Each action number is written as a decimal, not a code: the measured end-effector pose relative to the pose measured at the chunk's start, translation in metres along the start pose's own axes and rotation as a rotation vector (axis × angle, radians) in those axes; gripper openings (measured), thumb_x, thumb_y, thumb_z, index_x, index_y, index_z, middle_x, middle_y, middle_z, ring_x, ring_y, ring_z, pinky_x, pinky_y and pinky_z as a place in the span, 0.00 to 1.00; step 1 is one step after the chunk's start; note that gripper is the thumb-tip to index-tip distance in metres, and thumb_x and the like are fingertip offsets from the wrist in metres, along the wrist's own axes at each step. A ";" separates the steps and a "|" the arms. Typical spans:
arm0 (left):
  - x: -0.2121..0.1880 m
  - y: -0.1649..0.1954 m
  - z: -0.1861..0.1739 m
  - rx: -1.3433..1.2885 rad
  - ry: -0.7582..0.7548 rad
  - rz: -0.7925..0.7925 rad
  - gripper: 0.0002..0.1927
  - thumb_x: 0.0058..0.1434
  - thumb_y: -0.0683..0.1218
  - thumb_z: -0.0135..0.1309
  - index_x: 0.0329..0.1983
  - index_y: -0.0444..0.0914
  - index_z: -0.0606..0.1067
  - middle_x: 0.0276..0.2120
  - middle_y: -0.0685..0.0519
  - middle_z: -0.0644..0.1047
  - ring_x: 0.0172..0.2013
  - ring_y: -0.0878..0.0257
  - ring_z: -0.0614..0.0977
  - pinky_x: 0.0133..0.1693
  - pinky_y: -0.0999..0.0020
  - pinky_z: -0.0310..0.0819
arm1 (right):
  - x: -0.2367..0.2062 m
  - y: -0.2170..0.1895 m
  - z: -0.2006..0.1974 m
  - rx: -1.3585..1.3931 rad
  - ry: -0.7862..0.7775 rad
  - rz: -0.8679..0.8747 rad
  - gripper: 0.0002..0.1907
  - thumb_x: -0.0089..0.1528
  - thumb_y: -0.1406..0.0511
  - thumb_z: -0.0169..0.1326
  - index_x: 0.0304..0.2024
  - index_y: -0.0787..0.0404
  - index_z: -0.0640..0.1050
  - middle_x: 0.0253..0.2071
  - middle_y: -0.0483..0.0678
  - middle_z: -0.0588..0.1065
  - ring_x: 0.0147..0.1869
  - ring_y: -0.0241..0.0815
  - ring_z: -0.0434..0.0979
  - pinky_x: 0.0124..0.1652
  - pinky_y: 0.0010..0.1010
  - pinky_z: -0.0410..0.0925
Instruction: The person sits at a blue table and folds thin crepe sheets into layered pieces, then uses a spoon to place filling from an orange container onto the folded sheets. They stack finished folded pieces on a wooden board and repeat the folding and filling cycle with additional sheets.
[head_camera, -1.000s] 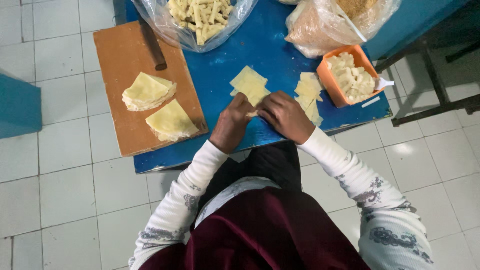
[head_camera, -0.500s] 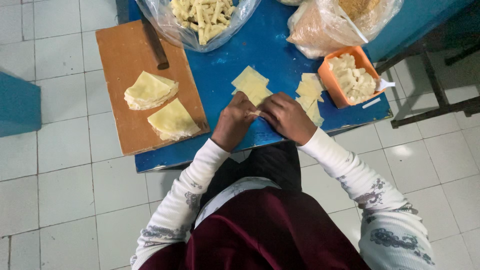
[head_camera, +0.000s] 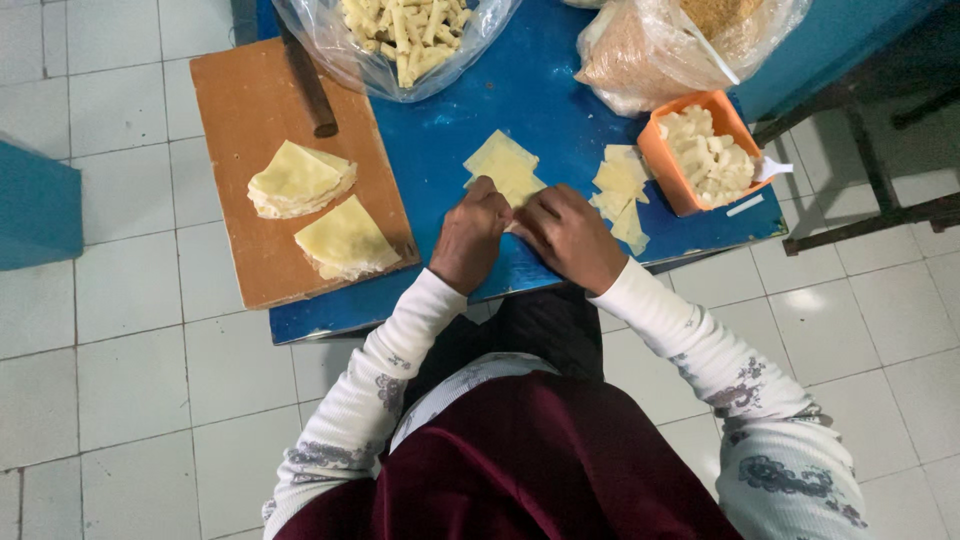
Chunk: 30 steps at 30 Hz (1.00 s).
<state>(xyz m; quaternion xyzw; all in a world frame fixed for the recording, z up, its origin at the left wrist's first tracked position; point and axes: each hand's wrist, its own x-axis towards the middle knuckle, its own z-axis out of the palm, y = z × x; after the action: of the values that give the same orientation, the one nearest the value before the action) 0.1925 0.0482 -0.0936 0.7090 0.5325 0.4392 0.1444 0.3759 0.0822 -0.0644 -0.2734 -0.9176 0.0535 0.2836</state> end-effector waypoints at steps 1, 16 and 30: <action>0.001 0.000 0.000 -0.019 -0.005 -0.011 0.03 0.62 0.37 0.52 0.32 0.35 0.74 0.38 0.44 0.73 0.38 0.44 0.80 0.38 0.53 0.75 | -0.001 -0.001 -0.001 0.004 0.002 -0.004 0.12 0.62 0.63 0.62 0.40 0.67 0.81 0.39 0.55 0.76 0.44 0.54 0.76 0.44 0.41 0.70; 0.013 0.003 -0.008 -0.039 -0.046 -0.083 0.05 0.61 0.41 0.53 0.29 0.38 0.75 0.37 0.47 0.75 0.35 0.46 0.81 0.36 0.52 0.76 | -0.002 -0.001 0.003 0.009 0.023 0.073 0.13 0.61 0.61 0.62 0.41 0.65 0.80 0.40 0.53 0.78 0.45 0.53 0.77 0.44 0.41 0.70; -0.001 0.008 -0.007 -0.013 0.024 -0.018 0.02 0.65 0.38 0.51 0.36 0.36 0.74 0.39 0.45 0.74 0.38 0.43 0.80 0.37 0.54 0.75 | -0.003 0.005 0.004 0.037 0.059 0.083 0.10 0.60 0.63 0.64 0.37 0.63 0.80 0.41 0.50 0.76 0.46 0.53 0.75 0.45 0.41 0.67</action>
<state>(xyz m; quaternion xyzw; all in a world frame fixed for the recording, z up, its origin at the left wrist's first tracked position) 0.1917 0.0423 -0.0850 0.6978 0.5377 0.4500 0.1464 0.3782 0.0845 -0.0705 -0.3074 -0.8955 0.0741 0.3131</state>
